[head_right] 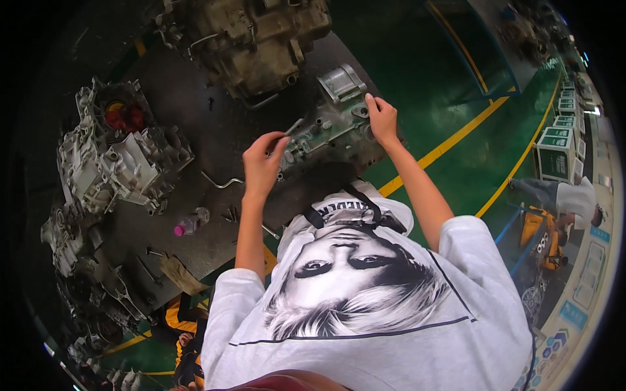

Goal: The person works on a mechanical engine component on a workbench. They use a socket wrench to loosen and remove bolts from the metal housing, handling the tool and the housing with both hands.

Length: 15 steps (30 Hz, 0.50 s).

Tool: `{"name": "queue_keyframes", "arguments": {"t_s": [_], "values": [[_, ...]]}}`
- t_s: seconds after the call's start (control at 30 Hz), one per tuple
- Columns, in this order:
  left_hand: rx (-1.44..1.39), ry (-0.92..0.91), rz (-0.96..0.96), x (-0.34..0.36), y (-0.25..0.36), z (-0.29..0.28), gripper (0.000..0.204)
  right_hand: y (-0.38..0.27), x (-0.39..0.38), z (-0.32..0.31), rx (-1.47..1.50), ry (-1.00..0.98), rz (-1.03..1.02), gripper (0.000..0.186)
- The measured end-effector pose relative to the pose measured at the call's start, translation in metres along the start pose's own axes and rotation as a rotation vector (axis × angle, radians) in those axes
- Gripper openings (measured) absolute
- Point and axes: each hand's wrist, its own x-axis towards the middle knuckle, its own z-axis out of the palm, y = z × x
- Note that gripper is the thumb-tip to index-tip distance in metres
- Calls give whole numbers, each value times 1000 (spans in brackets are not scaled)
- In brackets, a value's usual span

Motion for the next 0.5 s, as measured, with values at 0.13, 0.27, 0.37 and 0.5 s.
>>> {"name": "queue_keyframes", "arguments": {"t_s": [0.13, 0.27, 0.37, 0.5], "values": [[-3, -84, 16, 20, -3, 37, 16, -3, 0, -3, -10, -4, 5, 42], [82, -28, 69, 26, -12, 52, 16, -2, 3, -5, -21, -14, 27, 42], [209, -38, 149, 32, -10, 51, 18, -6, 1, -6, -32, -11, 26, 42], [190, -145, 180, 36, -2, 70, 20, -4, 2, -8, -55, -15, 32, 41]]}}
